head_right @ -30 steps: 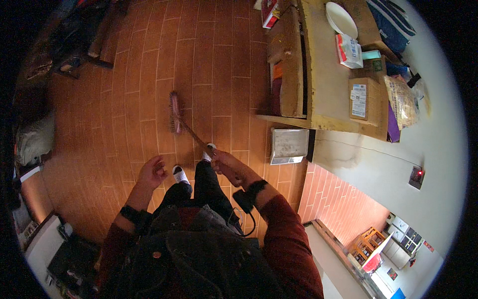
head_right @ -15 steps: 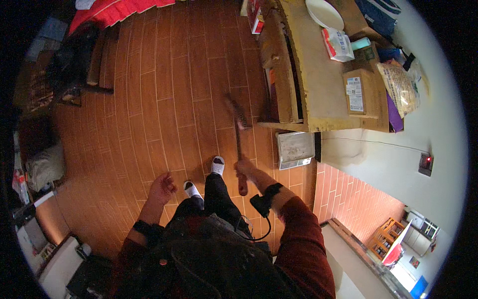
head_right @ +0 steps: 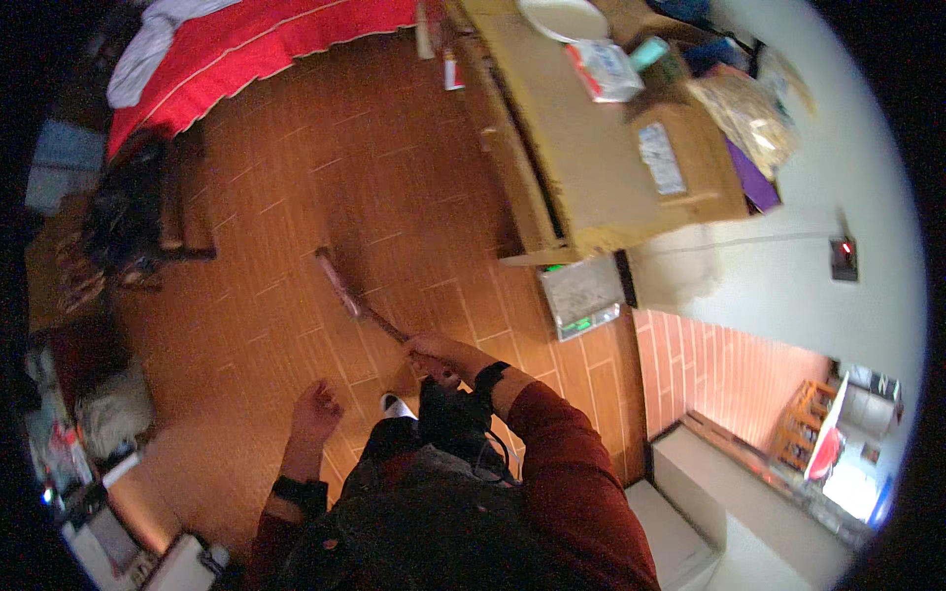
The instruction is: The person enters a room and sweeps the tiled floor with a broom, moving around furniture and a digital scale. The person continues sweeping different areas of the room, including under a bed and near a desk.
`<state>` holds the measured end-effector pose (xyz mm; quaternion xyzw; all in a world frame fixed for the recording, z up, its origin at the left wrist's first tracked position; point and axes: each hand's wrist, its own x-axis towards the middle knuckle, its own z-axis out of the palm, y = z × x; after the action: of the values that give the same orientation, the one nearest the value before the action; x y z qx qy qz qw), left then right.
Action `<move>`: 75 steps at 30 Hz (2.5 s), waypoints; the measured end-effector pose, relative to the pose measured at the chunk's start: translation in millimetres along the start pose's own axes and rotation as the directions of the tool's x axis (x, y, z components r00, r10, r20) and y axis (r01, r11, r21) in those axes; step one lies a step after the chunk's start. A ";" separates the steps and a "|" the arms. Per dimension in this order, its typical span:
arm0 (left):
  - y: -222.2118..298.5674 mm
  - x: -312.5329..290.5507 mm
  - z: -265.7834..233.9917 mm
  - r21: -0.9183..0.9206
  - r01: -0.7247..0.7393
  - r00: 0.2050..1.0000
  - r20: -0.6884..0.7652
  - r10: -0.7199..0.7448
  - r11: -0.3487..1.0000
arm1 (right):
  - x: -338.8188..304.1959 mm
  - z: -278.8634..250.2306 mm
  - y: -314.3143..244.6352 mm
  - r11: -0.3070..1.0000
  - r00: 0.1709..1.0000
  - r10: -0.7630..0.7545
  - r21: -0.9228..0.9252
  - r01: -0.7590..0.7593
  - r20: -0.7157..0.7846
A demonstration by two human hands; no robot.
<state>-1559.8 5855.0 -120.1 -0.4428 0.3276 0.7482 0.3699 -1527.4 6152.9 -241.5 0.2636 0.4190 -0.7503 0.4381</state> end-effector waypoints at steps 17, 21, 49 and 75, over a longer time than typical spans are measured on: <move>64.6 27.7 47.3 0.238 0.109 0.990 0.058 -0.126 0.965 | 15.2 13.2 67.2 0.780 0.881 -0.365 -0.616 0.111 -0.302; 96.4 26.4 58.5 0.286 0.130 0.989 0.025 -0.143 0.949 | 46.6 53.3 52.7 0.913 0.962 -0.150 -0.406 0.046 -0.229; 10.4 62.0 72.4 0.324 0.136 0.991 -0.032 -0.133 0.936 | -226.9 22.9 153.1 0.945 0.900 0.116 0.324 0.030 -0.421; -365.3 5.7 215.2 0.871 0.200 0.963 -0.090 -0.254 0.448 | -413.9 -146.5 403.0 0.893 0.352 0.105 0.244 0.378 -0.930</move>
<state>-1343.9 6219.4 -100.1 -0.2125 0.5898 0.4324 0.6481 -971.8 6352.7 -160.8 0.6894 0.4406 -0.5749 -0.0093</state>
